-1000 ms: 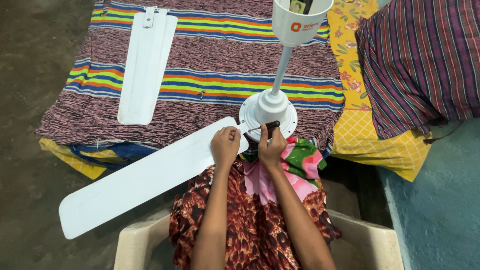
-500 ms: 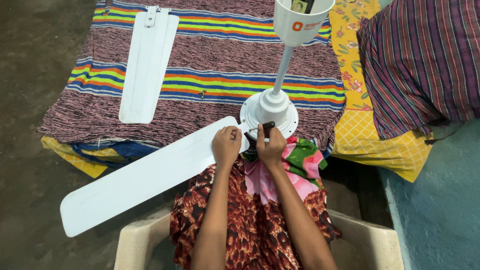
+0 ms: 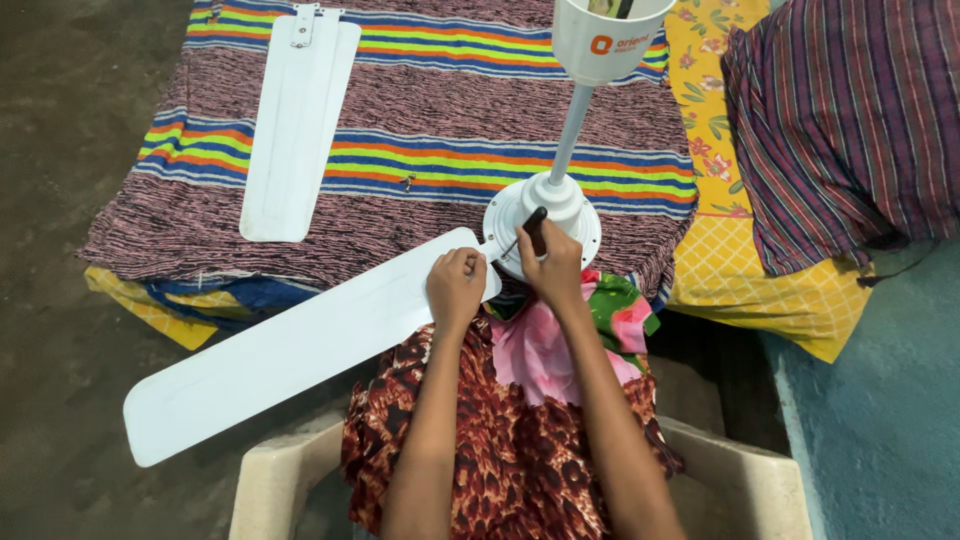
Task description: The person disassembles a white ceiling fan lying on a bed, using a screwdriver to unscrew fasteners and removing the fan blades one at a time from the motor housing, setting the detached blades aside on the bed.
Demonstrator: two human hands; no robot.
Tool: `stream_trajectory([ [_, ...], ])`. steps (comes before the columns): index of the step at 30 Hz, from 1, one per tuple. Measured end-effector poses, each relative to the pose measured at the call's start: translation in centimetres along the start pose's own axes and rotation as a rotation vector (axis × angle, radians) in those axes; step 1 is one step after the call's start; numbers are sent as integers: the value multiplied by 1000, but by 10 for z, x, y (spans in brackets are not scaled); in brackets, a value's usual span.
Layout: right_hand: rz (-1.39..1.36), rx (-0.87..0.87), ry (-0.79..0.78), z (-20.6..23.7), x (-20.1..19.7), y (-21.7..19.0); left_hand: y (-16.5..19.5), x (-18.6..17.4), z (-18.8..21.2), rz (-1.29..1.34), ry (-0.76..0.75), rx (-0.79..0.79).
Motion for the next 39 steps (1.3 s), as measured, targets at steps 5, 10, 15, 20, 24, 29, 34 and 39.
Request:
stream_trajectory([
  [5,36,34,-188,-20,11,8,0,-1,0,-8,3,-6],
  [10,152,117,-237,-31,14,0,-1,0,-1,5,-7,-9],
  [15,148,27,-128,-40,13,-32,0,0,-1,-20,-3,1],
  [20,96,-53,-7,-48,8,-50,0,-1,-1,-41,11,-2],
  [24,-5,-17,29,-46,4,-49,0,0,-1,-44,2,-19],
  [29,73,-106,-23,-45,2,-46,0,0,0,-18,7,-16],
  [34,22,-103,-84,-45,1,-32,1,0,0,-32,36,22],
  [39,-71,-44,-152,-46,2,-14,-1,1,1,-27,12,13],
])
Point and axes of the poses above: each hand's wrist, its own z-axis away from the middle knuckle, its own x-axis out of the palm, y = z × x, the point moved 7 cm from there along -z, towards the middle knuckle, and after that the axes turned 2 degrees about x, right-handed, at the moved point
